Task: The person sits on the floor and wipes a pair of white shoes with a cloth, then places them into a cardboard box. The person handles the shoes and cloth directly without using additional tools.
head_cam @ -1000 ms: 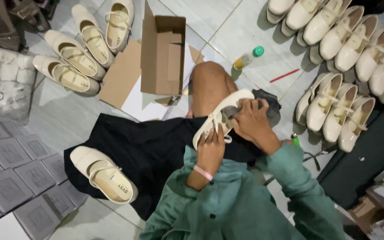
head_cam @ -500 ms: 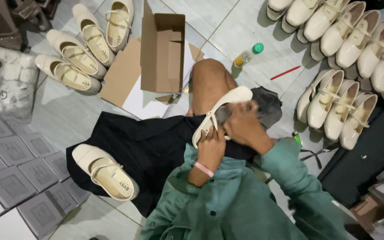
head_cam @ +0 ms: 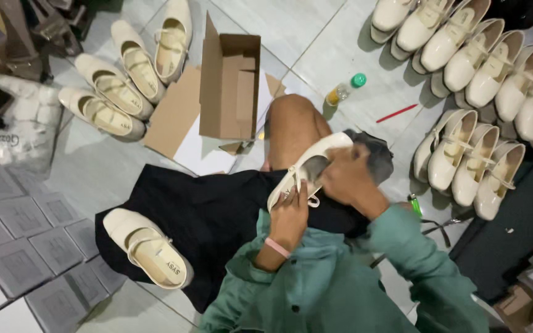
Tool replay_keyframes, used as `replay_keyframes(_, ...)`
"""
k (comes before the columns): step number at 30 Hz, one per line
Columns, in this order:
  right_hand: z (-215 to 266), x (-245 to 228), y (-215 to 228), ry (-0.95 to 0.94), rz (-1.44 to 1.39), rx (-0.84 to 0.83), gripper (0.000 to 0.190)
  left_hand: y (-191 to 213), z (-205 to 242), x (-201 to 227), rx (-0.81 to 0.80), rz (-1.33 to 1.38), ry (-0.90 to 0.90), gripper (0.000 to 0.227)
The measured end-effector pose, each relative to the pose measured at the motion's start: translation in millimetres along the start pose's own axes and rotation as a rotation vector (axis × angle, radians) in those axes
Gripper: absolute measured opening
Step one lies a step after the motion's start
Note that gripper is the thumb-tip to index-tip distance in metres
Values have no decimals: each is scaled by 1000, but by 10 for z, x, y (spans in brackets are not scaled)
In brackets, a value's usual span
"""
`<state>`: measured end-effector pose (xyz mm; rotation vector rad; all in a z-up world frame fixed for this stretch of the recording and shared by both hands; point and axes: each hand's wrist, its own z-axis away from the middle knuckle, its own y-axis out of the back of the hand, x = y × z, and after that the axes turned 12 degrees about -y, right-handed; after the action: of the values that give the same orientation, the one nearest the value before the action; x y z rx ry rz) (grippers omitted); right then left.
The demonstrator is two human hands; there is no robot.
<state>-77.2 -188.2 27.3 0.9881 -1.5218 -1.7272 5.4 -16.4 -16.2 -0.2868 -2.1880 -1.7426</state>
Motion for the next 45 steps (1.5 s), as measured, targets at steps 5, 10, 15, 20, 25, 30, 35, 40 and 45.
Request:
replay_keyframes(5, 110, 3, -85, 68, 36, -42, 25, 139, 57, 5, -66, 57, 49, 39)
replay_keyframes(10, 221, -77, -90, -16, -56, -97, 24, 380, 147, -83, -304, 323, 221, 51)
replay_keyframes(15, 128, -87, -69, -16, 35, 70, 27, 197, 117, -29, -177, 217, 133, 40)
replay_keyframes(20, 69, 49, -75, -47, -47, 84, 32, 22, 90, 48, -77, 94, 45, 46)
replay_keyframes(25, 64, 82, -120, 1, 34, -16, 33, 152, 40, 83, 25, 55, 42, 55)
replay_keyframes(30, 63, 2, -84, 106, 94, 26, 28, 256, -8, 99, -148, 130, 135, 54)
replay_keyframes(35, 69, -17, -18, 128, 67, -14, 25, 268, 1, 150, -303, 135, 196, 43)
replay_keyframes(40, 91, -3, -3, 83, -17, 18, 35, 275, 8, 222, -547, 210, 269, 39)
replay_keyframes(45, 72, -6, 39, -9, 148, -195, 33, 292, -25, 218, -251, 72, 145, 43)
